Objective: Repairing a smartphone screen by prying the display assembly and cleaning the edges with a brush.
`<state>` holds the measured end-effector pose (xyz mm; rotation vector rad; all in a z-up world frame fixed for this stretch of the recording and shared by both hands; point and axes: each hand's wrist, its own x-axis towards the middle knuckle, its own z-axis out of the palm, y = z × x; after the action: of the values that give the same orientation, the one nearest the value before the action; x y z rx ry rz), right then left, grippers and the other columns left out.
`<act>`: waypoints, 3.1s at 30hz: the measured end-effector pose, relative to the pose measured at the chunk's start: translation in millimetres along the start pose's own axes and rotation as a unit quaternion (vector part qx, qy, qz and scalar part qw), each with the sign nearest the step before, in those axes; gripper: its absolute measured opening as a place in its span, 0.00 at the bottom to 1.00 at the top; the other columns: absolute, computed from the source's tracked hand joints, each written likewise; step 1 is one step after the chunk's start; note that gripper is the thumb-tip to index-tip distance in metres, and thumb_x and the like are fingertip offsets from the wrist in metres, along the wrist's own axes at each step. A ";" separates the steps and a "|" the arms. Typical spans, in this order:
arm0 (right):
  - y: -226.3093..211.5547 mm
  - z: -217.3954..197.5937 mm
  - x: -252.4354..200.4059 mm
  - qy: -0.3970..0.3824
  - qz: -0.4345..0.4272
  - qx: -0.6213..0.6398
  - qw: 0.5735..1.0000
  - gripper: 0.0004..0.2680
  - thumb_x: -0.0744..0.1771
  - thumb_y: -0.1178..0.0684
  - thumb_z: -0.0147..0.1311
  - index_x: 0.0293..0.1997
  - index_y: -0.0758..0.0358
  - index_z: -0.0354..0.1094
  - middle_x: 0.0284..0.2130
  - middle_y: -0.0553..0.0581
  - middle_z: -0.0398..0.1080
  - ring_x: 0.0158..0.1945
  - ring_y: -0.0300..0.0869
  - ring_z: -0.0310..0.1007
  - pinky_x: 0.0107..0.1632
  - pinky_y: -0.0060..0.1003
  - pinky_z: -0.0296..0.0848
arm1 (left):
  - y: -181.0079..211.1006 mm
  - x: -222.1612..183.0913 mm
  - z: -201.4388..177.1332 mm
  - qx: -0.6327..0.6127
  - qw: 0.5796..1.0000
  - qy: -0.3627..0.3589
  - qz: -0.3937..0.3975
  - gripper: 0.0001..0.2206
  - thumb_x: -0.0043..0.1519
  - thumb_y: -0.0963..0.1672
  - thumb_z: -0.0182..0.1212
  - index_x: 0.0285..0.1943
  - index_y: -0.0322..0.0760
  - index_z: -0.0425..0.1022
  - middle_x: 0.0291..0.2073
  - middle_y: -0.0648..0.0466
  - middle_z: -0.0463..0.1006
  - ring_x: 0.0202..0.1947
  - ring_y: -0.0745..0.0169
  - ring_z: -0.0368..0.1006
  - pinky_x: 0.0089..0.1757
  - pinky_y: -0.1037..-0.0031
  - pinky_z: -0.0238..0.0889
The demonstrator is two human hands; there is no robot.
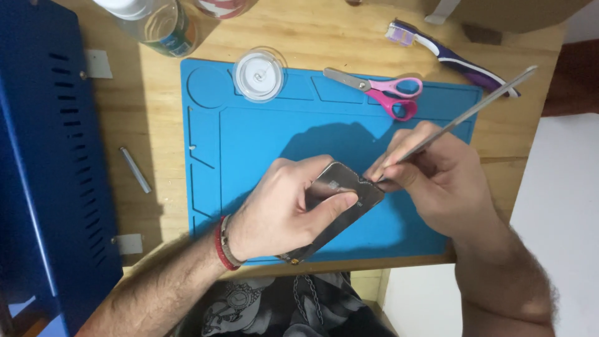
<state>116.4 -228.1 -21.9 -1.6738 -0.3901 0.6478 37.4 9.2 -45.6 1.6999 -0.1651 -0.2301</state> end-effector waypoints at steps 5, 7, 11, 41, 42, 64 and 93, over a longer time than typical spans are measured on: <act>-7.8 1.6 -0.9 0.009 0.007 -0.018 1.000 0.03 0.73 0.56 0.55 0.45 0.61 0.66 0.34 0.60 0.78 0.40 0.42 0.84 0.38 0.26 0.86 | 3.1 1.1 0.2 -0.002 1.000 -0.007 0.016 0.18 0.70 0.45 0.64 0.33 0.40 0.57 0.18 0.62 0.79 0.23 0.57 0.45 0.22 0.70 0.50; -9.1 2.5 -1.0 0.020 0.007 -0.031 0.999 0.03 0.73 0.55 0.56 0.44 0.61 0.66 0.34 0.60 0.79 0.38 0.40 0.84 0.37 0.25 0.87 | 4.1 1.7 0.7 -0.006 1.000 -0.013 0.016 0.16 0.70 0.45 0.64 0.34 0.40 0.60 0.20 0.63 0.83 0.21 0.58 0.48 0.21 0.71 0.53; -6.2 2.9 0.1 0.011 -0.011 -0.027 1.000 0.04 0.72 0.55 0.57 0.43 0.63 0.69 0.34 0.61 0.80 0.35 0.40 0.80 0.37 0.27 0.82 | 5.0 2.3 0.1 -0.011 1.000 -0.016 0.014 0.12 0.70 0.45 0.63 0.36 0.40 0.66 0.24 0.62 0.87 0.19 0.60 0.54 0.22 0.73 0.58; -7.4 -4.1 -0.4 -0.023 -0.008 -0.012 1.000 0.04 0.73 0.58 0.53 0.42 0.64 0.70 0.32 0.61 0.77 0.39 0.44 0.84 0.39 0.27 0.82 | 3.0 0.3 5.8 -0.015 1.000 0.014 -0.008 0.09 0.69 0.45 0.66 0.38 0.40 0.72 0.30 0.63 0.89 0.20 0.69 0.54 0.20 0.76 0.56; -6.0 -5.7 -1.6 -0.027 -0.001 -0.002 1.000 0.03 0.73 0.58 0.53 0.43 0.63 0.69 0.31 0.59 0.75 0.44 0.45 0.87 0.39 0.28 0.82 | 3.3 0.4 5.9 -0.009 1.000 0.018 -0.008 0.10 0.69 0.46 0.65 0.37 0.40 0.72 0.30 0.63 0.89 0.20 0.67 0.53 0.20 0.75 0.55; -14.1 -18.9 -1.5 -0.037 0.047 -0.015 0.998 0.03 0.72 0.56 0.56 0.43 0.63 0.71 0.34 0.54 0.75 0.46 0.45 0.88 0.44 0.34 0.87 | 0.5 -1.2 9.9 -0.004 0.999 0.033 -0.025 0.12 0.68 0.46 0.68 0.35 0.39 0.72 0.20 0.65 0.72 0.21 0.73 0.57 0.23 0.75 0.54; -29.8 -8.1 0.0 0.001 -0.059 -0.080 0.995 0.06 0.72 0.56 0.54 0.41 0.69 0.70 0.38 0.65 0.81 0.39 0.47 0.87 0.42 0.35 0.89 | 2.1 -3.0 12.3 -0.026 0.998 0.055 0.009 0.15 0.69 0.45 0.68 0.34 0.41 0.66 0.21 0.64 0.67 0.23 0.70 0.54 0.25 0.74 0.52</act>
<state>124.1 -228.3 7.9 -1.7882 -0.5470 0.5388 31.5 -2.2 -44.9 1.6539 -0.0919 -0.1266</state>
